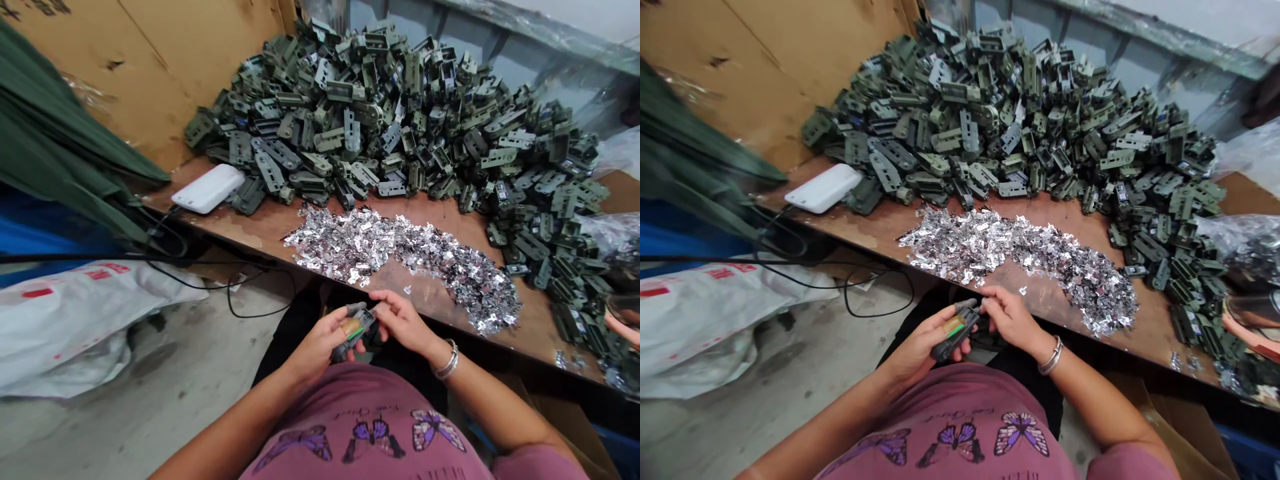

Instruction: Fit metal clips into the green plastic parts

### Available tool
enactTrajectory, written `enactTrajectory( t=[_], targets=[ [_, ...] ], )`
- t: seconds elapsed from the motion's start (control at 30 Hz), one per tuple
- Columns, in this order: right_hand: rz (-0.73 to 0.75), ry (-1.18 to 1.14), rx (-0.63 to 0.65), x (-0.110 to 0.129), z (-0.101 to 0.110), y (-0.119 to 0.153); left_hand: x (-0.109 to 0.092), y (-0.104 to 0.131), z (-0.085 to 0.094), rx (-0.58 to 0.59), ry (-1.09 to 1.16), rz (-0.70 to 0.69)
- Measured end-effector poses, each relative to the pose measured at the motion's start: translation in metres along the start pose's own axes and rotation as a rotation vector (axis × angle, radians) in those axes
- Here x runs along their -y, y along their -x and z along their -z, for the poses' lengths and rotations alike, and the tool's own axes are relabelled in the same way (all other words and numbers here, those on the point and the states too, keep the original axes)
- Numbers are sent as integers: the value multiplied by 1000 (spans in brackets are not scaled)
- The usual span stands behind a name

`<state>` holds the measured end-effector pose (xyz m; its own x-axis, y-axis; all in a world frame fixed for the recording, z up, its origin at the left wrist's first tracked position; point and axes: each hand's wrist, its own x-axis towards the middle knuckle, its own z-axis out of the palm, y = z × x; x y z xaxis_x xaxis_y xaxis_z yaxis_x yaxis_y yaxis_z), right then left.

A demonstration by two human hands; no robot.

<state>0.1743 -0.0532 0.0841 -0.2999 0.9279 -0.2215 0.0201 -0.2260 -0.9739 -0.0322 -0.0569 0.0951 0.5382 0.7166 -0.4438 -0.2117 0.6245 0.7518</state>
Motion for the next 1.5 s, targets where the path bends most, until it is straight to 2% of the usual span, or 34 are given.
enactTrajectory(
  t=[0.07, 0.13, 0.23, 0.3, 0.37, 0.53, 0.63, 0.77, 0.9, 1.13, 1.23, 1.3, 1.4, 1.5],
  targets=[
    [183, 412, -70, 8, 7, -16, -2, -1, -4, -77, 92, 3],
    [321, 812, -104, 17, 10, -33, -5, -1, -6, -101, 170, 3],
    [301, 1244, -20, 26, 7, -53, -7, 1, -6, -143, 228, -3],
    [245, 1392, 20, 28, 3, -60, -7, 1, -6, -200, 239, -22],
    [231, 1442, 28, 27, 3, -61, -5, 0, -7, -261, 237, -31],
    [186, 1381, -43, 24, 28, -45, -2, -5, -8, -326, 207, -9],
    [142, 1314, -84, 26, 41, -34, -1, -7, -12, -305, 201, 12],
    [94, 1404, -102, 24, 38, -31, -2, -11, -20, -254, 112, 50],
    [105, 1540, -95, 21, 32, -30, -1, -17, -25, -271, 26, 48],
    [116, 1487, -145, 16, 32, -21, 2, -19, -34, -258, 25, 52],
    [222, 1309, -215, 15, 30, -17, 3, -19, -38, -216, 26, 4],
    [295, 1050, -267, 15, 25, -13, 3, -18, -39, -189, 10, -21],
    [324, 642, -295, 15, 11, -3, 4, -18, -39, -164, -27, -55],
    [371, 474, -297, 14, -5, 5, 6, -18, -37, -142, -102, -100]
  ],
)
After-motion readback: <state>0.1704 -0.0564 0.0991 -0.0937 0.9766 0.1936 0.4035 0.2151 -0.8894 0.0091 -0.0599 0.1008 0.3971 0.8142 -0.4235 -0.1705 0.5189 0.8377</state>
